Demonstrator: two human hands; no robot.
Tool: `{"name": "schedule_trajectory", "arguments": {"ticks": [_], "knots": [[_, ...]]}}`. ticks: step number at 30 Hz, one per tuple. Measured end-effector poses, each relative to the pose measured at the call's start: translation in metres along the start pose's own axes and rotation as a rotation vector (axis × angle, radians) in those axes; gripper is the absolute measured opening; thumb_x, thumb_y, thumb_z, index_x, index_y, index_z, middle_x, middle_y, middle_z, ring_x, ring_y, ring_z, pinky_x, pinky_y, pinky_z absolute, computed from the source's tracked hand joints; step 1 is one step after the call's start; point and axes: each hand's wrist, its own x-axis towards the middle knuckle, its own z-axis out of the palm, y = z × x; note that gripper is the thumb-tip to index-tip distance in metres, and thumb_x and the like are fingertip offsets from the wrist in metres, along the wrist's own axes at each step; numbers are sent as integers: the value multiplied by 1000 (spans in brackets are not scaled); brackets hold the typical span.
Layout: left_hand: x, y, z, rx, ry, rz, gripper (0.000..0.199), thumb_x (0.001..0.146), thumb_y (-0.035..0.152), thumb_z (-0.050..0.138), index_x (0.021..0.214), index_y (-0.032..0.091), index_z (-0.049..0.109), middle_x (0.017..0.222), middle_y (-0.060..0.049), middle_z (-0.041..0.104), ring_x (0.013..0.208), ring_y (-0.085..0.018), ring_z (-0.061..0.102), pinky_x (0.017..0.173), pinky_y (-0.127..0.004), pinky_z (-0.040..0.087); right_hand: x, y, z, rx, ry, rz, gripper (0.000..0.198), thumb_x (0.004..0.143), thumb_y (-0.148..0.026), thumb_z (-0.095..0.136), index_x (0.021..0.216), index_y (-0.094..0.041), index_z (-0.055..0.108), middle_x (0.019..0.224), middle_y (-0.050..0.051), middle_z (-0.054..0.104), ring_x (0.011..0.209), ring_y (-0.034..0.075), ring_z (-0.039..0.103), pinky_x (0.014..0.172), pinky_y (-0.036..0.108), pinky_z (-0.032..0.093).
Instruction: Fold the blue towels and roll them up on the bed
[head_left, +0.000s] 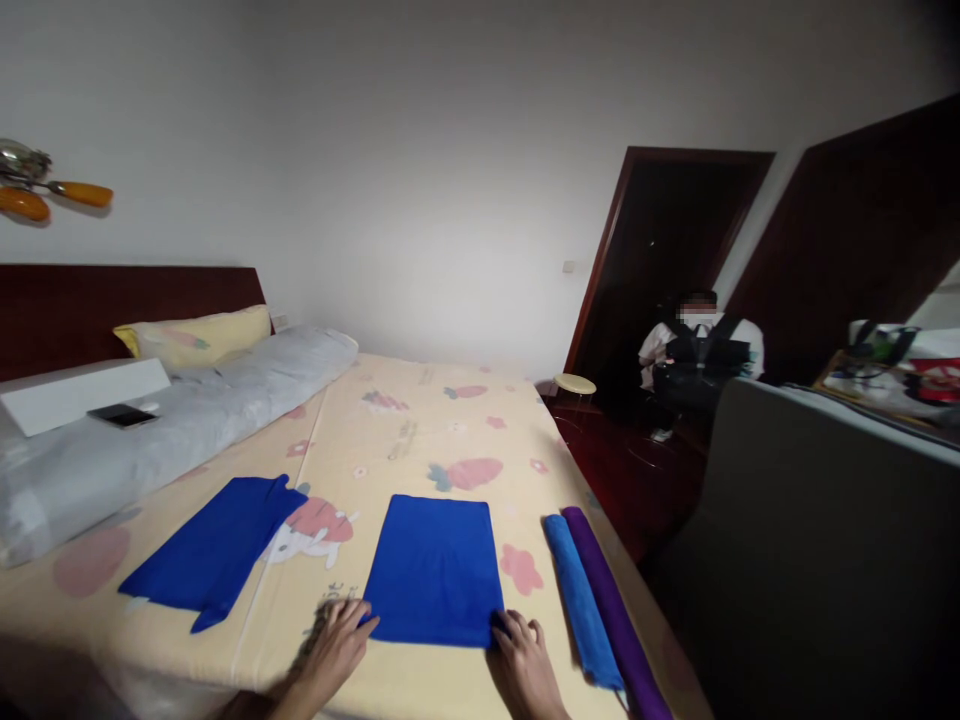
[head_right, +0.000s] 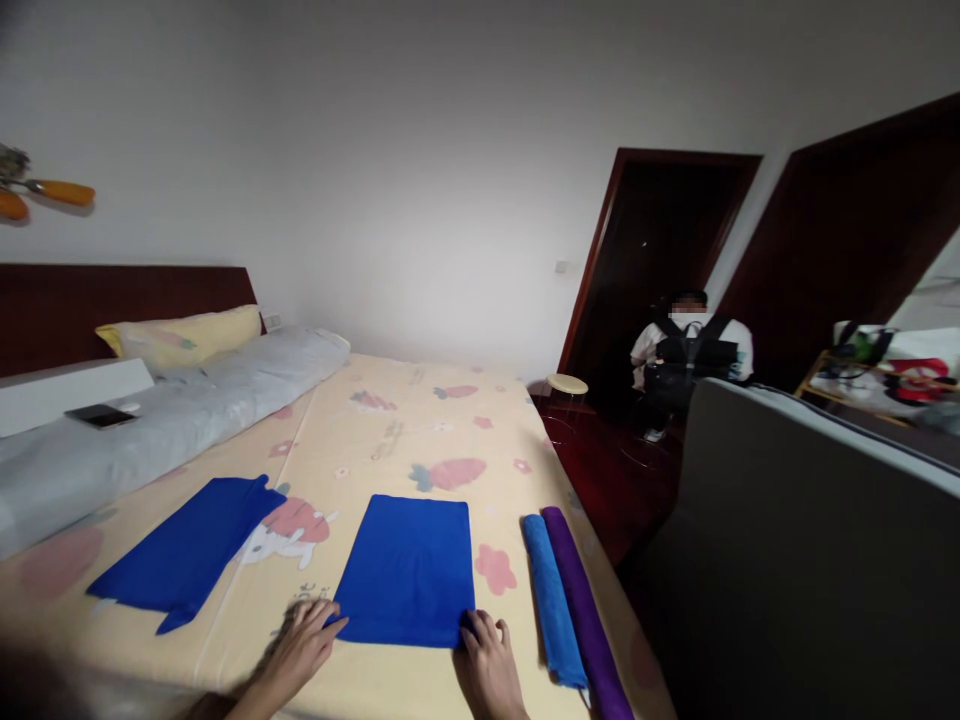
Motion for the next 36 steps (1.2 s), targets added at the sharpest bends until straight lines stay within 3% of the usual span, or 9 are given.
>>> {"name": "schedule_trajectory", "arguments": {"ticks": [5,10,13,18,22,24,29,32,36], "knots": [[3,0,-15,-43,-12,44,50,77,0,41,105,31,68,97,0,69,96,-19,58,89,-36,43,11,-1,-18,138,-123,43,29,82,-6,46,89,-26,65,90,-2,68,88,16,59,89,34,32],[-5,-6,-5,-163,24,71,37,72,2,47,86,28,69,89,0,67,94,-19,58,91,-35,41,0,3,-17,131,-141,55,34,71,2,43,78,-24,65,85,-1,67,86,16,57,86,32,31],[-6,-10,0,-267,-33,-36,32,68,5,51,85,27,68,92,1,69,95,-18,60,93,-32,41,-4,0,-22,196,-187,92,29,71,-3,46,78,-23,65,86,0,67,88,18,56,84,32,33],[11,-15,-6,-265,-60,-245,33,68,9,47,91,25,64,85,3,68,81,-14,61,77,-25,44,13,-3,-29,161,-198,242,26,76,-9,45,85,-23,66,85,2,68,87,21,58,80,33,38],[24,8,6,-140,19,-351,38,74,8,41,101,23,63,104,-5,68,104,-23,58,94,-40,40,24,-15,-7,24,-92,302,36,74,-8,48,102,-22,66,100,9,69,94,26,60,87,41,40],[26,33,26,-44,64,-298,49,77,4,36,113,25,62,121,-6,66,117,-24,54,101,-44,37,22,-33,14,31,-3,199,34,79,-14,51,109,-22,64,111,9,68,100,27,61,92,42,41],[21,85,72,4,163,163,64,87,10,34,147,32,32,146,2,51,129,-15,49,107,-32,40,8,-82,56,125,113,-108,48,92,-23,43,140,-29,42,136,0,59,120,19,57,99,34,42],[6,70,63,34,212,196,61,95,25,33,151,33,11,154,4,38,136,-15,42,110,-31,36,-7,-71,54,99,110,-87,63,95,-33,43,151,-27,17,144,2,49,128,22,51,101,37,42],[-12,20,33,64,137,139,59,98,35,32,150,37,3,155,6,35,138,-13,39,114,-32,30,-27,-21,34,51,68,-51,72,94,-42,46,152,-29,4,143,2,49,126,24,53,99,40,45]]}}
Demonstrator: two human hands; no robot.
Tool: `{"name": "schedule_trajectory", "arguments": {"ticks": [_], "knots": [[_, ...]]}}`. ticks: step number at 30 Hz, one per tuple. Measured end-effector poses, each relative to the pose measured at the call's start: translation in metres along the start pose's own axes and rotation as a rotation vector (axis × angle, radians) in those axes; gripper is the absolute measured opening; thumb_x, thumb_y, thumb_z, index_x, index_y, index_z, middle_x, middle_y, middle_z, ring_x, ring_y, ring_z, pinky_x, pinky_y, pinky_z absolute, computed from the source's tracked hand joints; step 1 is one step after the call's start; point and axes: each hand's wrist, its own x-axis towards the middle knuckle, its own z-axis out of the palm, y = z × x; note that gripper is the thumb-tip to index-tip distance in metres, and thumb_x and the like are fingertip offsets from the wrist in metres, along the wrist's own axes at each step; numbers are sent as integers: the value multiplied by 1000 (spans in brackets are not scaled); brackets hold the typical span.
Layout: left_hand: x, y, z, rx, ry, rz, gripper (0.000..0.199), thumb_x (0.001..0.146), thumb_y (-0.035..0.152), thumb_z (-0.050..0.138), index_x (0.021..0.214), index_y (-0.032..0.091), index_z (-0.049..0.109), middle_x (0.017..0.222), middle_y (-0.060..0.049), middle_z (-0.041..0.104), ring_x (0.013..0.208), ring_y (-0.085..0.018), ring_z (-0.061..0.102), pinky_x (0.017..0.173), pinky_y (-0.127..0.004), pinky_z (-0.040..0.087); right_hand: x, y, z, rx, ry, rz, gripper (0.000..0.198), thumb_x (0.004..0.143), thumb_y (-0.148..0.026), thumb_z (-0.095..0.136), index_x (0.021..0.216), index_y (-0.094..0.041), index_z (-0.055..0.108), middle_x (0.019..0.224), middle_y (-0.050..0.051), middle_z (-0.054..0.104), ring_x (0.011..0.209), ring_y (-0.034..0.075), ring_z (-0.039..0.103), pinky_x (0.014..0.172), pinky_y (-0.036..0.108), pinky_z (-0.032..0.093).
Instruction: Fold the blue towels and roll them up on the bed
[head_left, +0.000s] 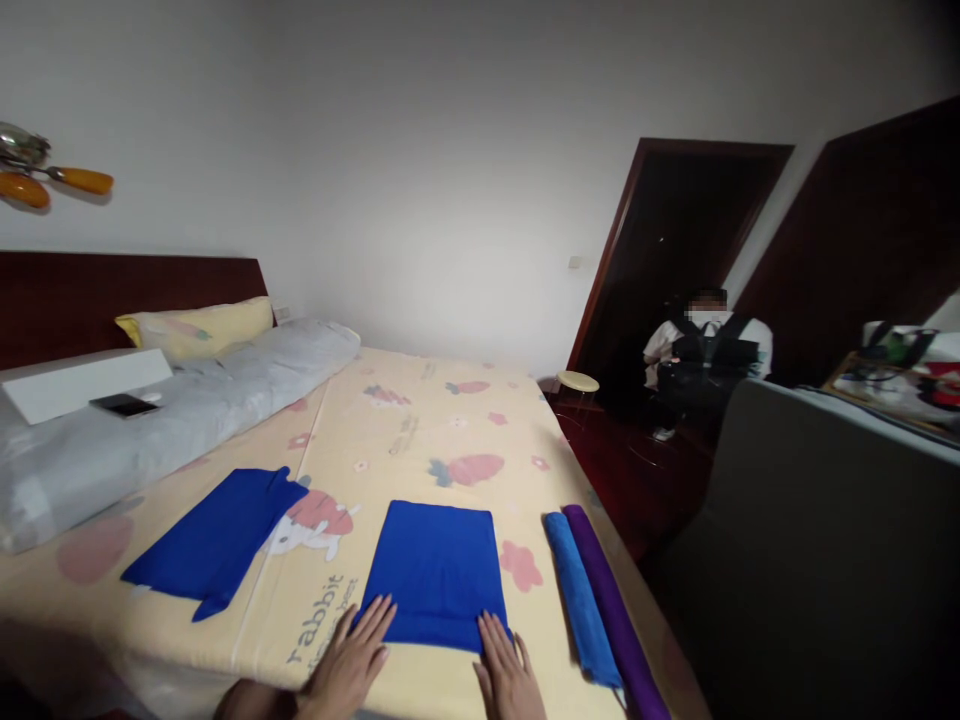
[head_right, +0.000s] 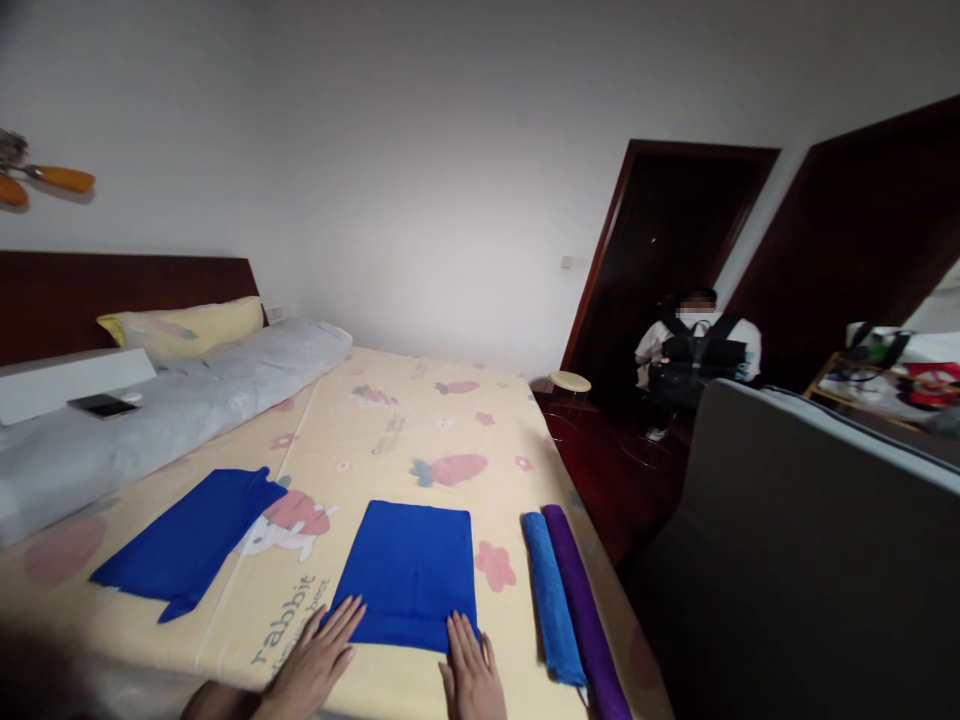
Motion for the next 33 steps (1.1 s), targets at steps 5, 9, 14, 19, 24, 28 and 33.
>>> {"name": "schedule_trajectory", "arguments": {"ticks": [5,9,14,19,24,28,33], "knots": [[9,6,3,34,16,-67,60,98,30,30,149,33,-1,154,2,37,139,-17,38,114,-41,29,12,-13,-10,1,36,118,71,95,-41,43,152,-27,3,148,8,41,131,28,47,102,47,44],[28,47,14,-6,27,64,61,97,27,29,151,29,0,155,3,35,139,-14,37,111,-33,35,36,-58,-6,114,-36,-78,65,96,-40,41,151,-29,9,148,3,40,132,23,46,103,39,45],[16,25,-6,-32,-34,53,60,99,34,29,150,32,-2,155,5,34,138,-13,38,111,-31,34,20,-35,-11,47,-37,-147,67,95,-36,44,152,-26,8,145,3,45,129,21,50,99,33,45],[-1,-16,-12,9,-33,59,61,97,30,34,151,35,5,153,5,39,136,-13,42,111,-32,30,4,8,-12,-5,-33,-112,58,94,-27,43,149,-26,26,140,2,53,125,17,54,97,31,41],[8,-14,-2,26,-47,-48,68,81,5,39,141,36,41,145,2,52,130,-19,48,106,-38,34,24,2,-13,2,-72,-10,37,87,-21,51,123,-29,57,125,0,66,114,20,60,94,35,38],[16,-11,-22,-119,-123,-64,63,75,-1,37,123,33,59,117,2,69,109,-18,59,98,-36,40,39,-9,-30,83,-156,134,28,85,-20,51,109,-29,63,113,1,68,103,21,60,97,39,33],[21,-10,-53,-274,-188,-183,39,74,7,44,97,30,66,97,2,69,97,-19,59,90,-34,42,46,-10,-51,215,-333,198,31,79,-17,47,102,-28,65,107,1,67,105,21,55,99,38,31]]}}
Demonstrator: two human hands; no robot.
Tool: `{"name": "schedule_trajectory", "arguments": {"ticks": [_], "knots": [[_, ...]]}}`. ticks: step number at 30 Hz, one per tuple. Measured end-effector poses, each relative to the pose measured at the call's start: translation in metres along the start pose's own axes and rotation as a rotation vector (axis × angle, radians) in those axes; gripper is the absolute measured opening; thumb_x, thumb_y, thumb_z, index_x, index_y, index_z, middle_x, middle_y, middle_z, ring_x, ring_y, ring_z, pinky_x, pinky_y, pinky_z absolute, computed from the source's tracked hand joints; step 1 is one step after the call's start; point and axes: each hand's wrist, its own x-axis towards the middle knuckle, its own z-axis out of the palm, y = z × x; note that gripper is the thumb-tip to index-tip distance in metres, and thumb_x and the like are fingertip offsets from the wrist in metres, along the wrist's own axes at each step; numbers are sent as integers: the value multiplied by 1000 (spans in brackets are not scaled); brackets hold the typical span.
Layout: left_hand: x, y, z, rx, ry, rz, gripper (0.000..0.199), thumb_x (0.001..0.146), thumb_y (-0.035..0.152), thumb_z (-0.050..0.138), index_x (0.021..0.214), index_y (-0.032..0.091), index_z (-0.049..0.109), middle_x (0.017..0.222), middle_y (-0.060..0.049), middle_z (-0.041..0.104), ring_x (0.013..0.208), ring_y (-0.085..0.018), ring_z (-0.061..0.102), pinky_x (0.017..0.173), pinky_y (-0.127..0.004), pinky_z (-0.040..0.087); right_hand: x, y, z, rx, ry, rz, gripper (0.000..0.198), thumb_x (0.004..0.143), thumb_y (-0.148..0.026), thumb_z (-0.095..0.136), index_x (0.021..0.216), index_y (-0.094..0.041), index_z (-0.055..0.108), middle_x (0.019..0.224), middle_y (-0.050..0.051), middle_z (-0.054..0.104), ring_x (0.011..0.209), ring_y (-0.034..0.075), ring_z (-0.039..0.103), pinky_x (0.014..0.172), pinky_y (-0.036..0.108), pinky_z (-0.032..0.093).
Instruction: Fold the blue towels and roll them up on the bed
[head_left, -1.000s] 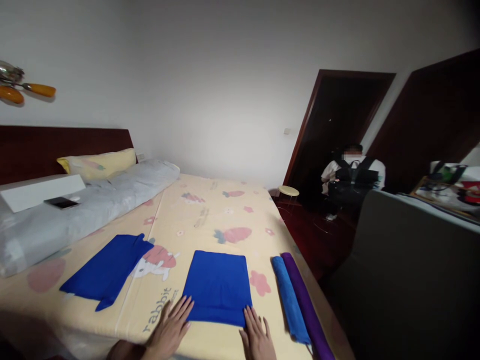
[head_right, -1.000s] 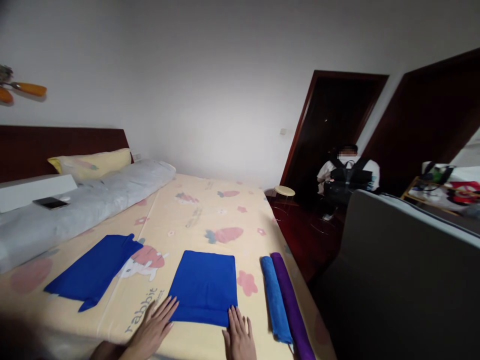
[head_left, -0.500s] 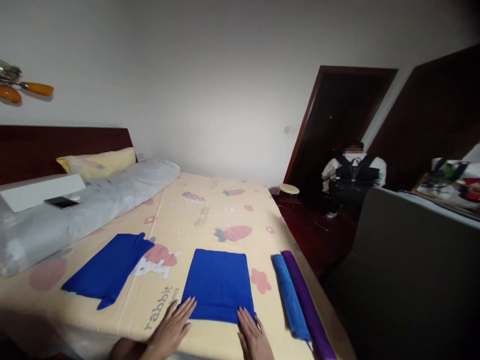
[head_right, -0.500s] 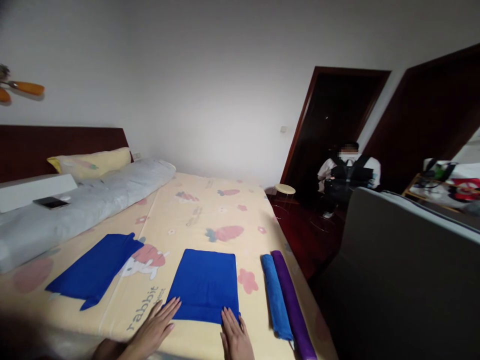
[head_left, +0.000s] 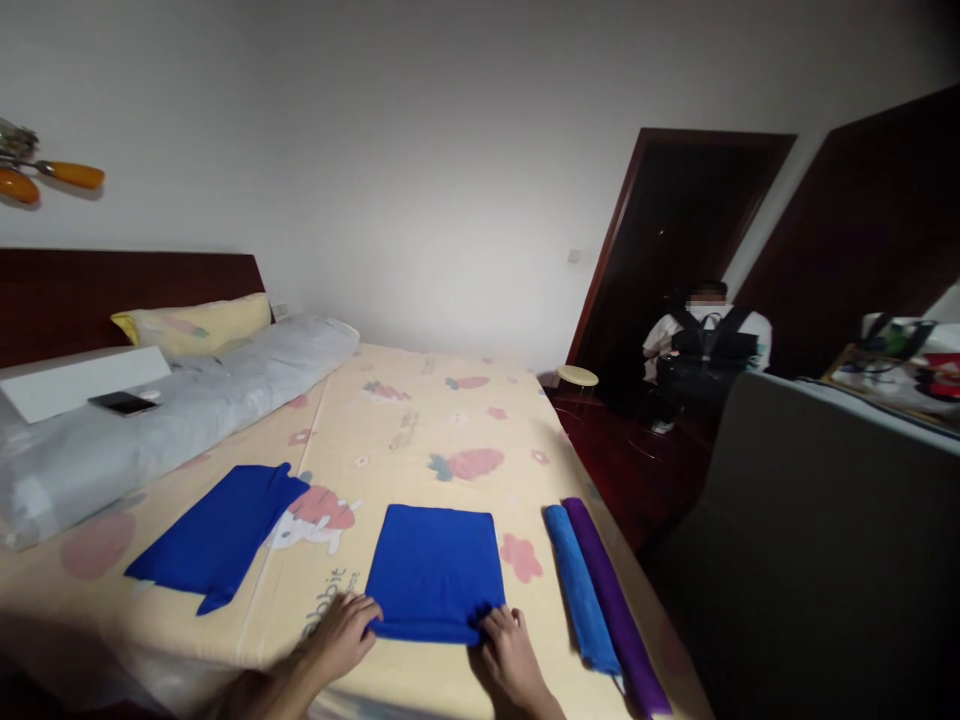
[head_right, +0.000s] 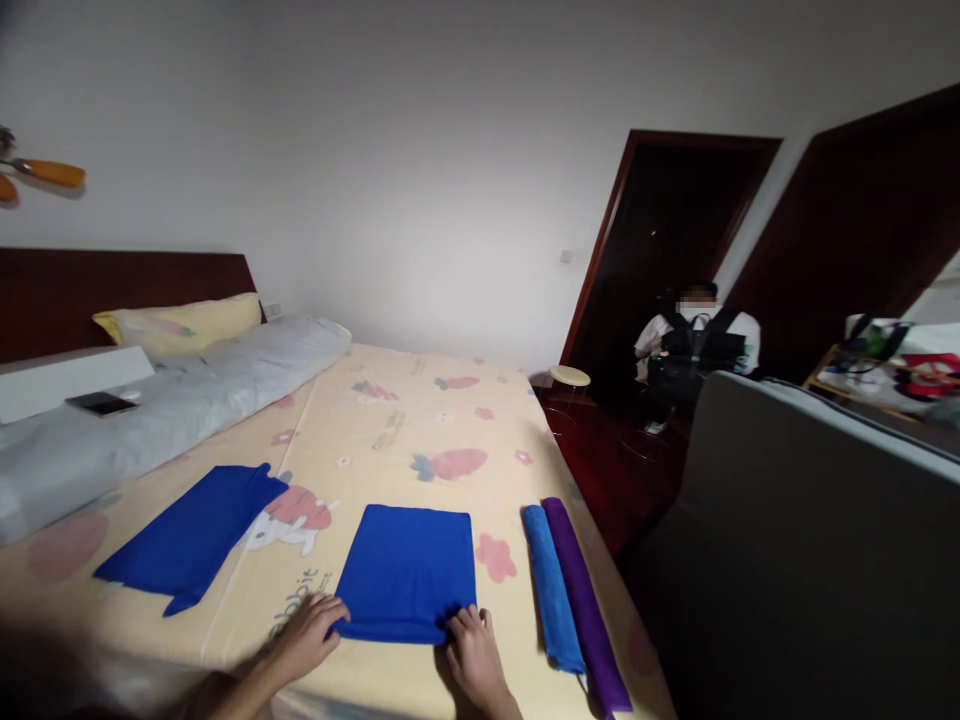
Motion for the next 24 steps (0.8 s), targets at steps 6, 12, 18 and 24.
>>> {"name": "schedule_trajectory", "arguments": {"ticks": [6,12,18,24], "knots": [[4,9,1,-37,-172,60,71,66,5,49,126,42,55,125,2,63,120,-22,53,105,-42,36,1,-1,-6,-18,-186,-101,61,75,-18,47,132,-37,52,127,4,60,117,26,51,102,43,30],[4,-16,8,-155,-65,-110,36,75,20,57,105,35,69,106,4,72,103,-18,62,95,-30,43,-4,27,1,101,-75,51,37,83,-29,48,116,-34,64,112,3,67,104,22,59,89,35,41],[11,-35,16,-66,10,-320,22,82,31,51,93,25,70,84,1,72,87,-19,64,81,-32,46,3,48,10,44,60,241,30,83,-38,49,103,-23,67,102,9,69,98,28,61,84,42,44],[25,17,53,55,105,-175,62,80,2,34,131,31,54,139,-3,57,129,-22,47,108,-45,35,24,-5,37,-55,158,62,48,81,-13,45,127,-26,55,130,9,60,121,26,53,103,46,34]]}}
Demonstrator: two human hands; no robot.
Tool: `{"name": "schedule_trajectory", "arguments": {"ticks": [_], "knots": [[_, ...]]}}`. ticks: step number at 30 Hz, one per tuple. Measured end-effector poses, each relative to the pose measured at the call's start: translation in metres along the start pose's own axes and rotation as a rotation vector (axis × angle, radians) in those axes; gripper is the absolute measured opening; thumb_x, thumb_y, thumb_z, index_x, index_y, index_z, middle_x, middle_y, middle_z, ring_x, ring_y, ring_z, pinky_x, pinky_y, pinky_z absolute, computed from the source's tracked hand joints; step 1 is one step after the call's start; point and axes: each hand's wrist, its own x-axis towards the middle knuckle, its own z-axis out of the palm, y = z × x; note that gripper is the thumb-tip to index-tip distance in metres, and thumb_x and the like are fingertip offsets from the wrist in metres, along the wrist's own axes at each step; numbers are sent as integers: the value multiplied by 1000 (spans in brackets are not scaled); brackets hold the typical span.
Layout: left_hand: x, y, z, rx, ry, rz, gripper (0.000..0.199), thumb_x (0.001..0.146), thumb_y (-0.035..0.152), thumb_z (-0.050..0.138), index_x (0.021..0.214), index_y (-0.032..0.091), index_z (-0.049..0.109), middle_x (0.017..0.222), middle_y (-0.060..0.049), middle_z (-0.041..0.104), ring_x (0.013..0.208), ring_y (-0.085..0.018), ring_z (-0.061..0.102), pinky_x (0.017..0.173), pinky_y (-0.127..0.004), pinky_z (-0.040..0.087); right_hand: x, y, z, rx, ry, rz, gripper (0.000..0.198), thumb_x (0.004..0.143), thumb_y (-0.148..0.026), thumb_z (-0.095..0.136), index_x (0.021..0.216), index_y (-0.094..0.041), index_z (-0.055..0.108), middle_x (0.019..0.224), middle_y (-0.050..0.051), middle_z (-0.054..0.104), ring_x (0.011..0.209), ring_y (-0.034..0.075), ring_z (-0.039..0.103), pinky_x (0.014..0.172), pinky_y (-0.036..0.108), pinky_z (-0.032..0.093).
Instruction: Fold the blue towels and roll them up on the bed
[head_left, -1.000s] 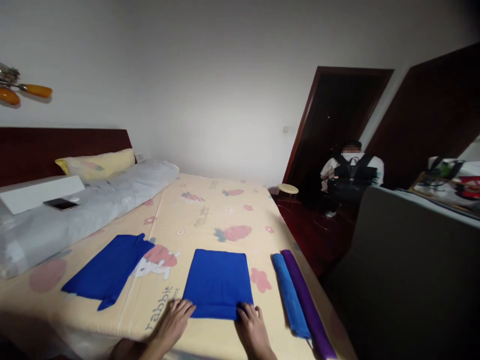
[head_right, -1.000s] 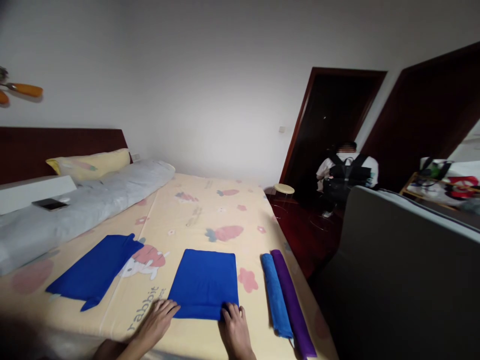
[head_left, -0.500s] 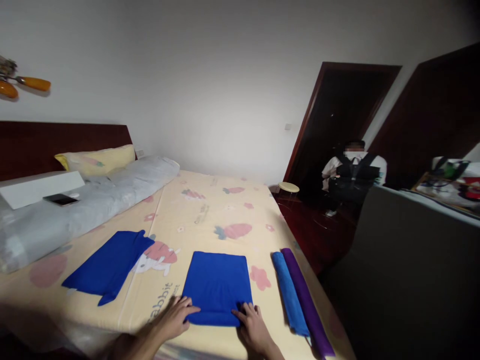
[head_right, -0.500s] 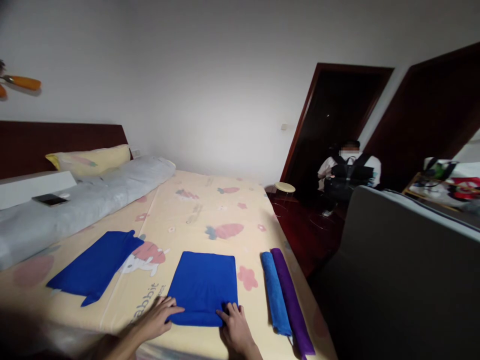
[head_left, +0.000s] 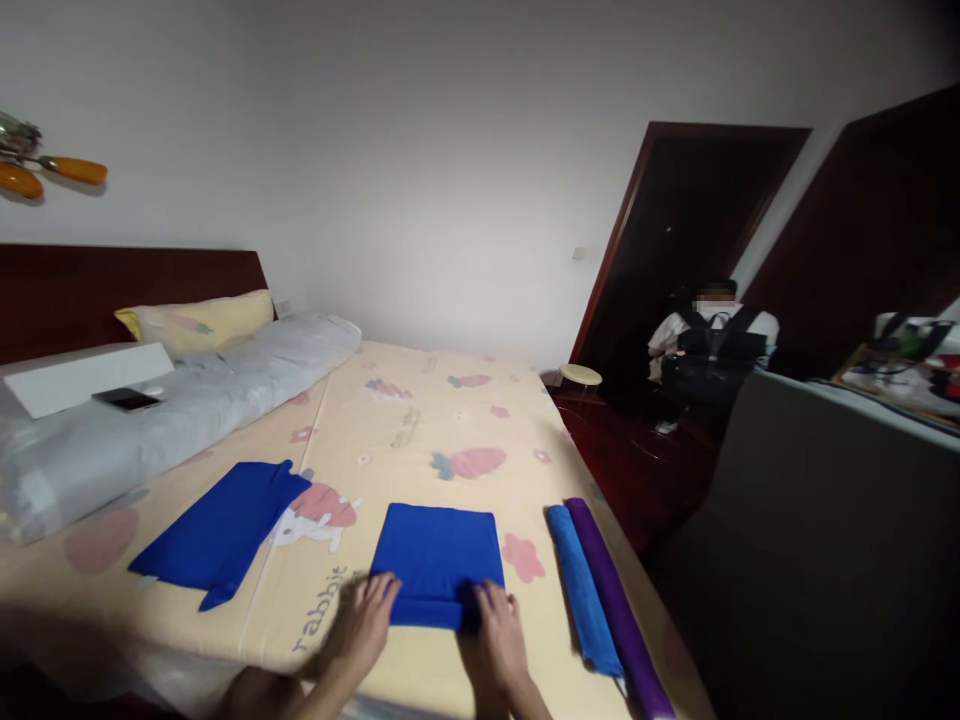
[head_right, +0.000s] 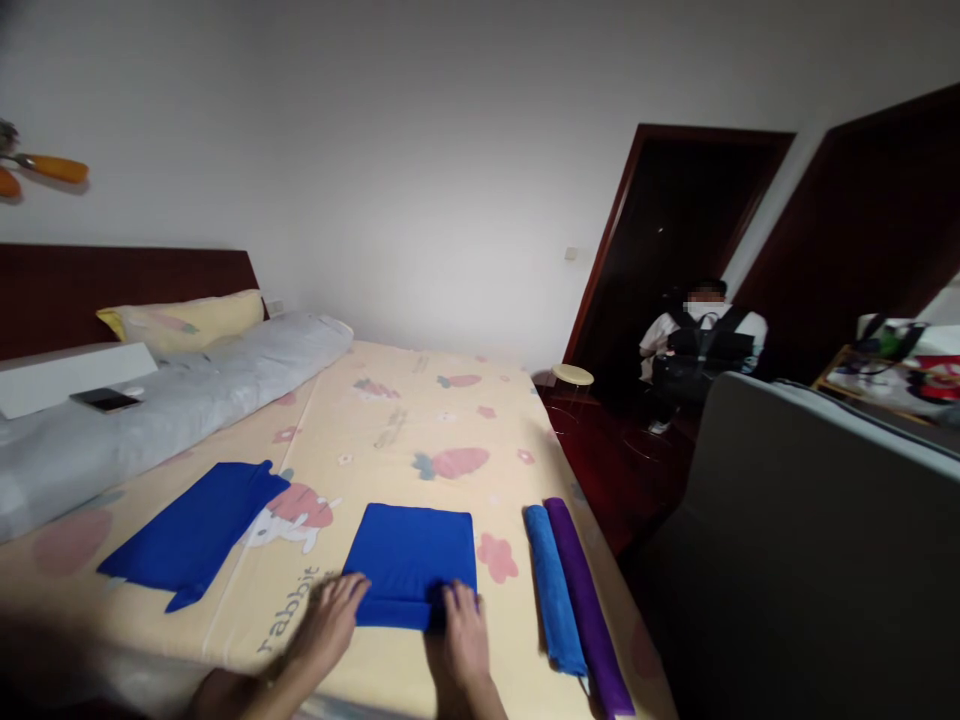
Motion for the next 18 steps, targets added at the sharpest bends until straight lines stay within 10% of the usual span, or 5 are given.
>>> {"name": "schedule_trajectory", "arguments": {"ticks": [5,12,18], "knots": [[-6,33,23,-14,16,447,62,92,14,32,150,34,20,149,2,46,133,-15,46,110,-35,41,-6,-38,22,69,-23,-258,47,90,-19,45,135,-29,48,133,1,61,122,17,55,107,35,37],[-13,-37,-7,172,90,297,59,98,30,35,148,41,8,154,3,37,138,-17,39,113,-41,32,-27,37,-2,-42,19,-102,51,95,-36,39,146,-32,33,147,2,45,134,26,44,106,50,40],[-6,15,22,120,110,385,71,90,8,29,149,33,-1,154,2,35,138,-16,39,114,-37,34,-11,-28,27,42,41,-191,53,92,-27,43,145,-33,36,145,2,47,132,23,47,106,43,42]]}}
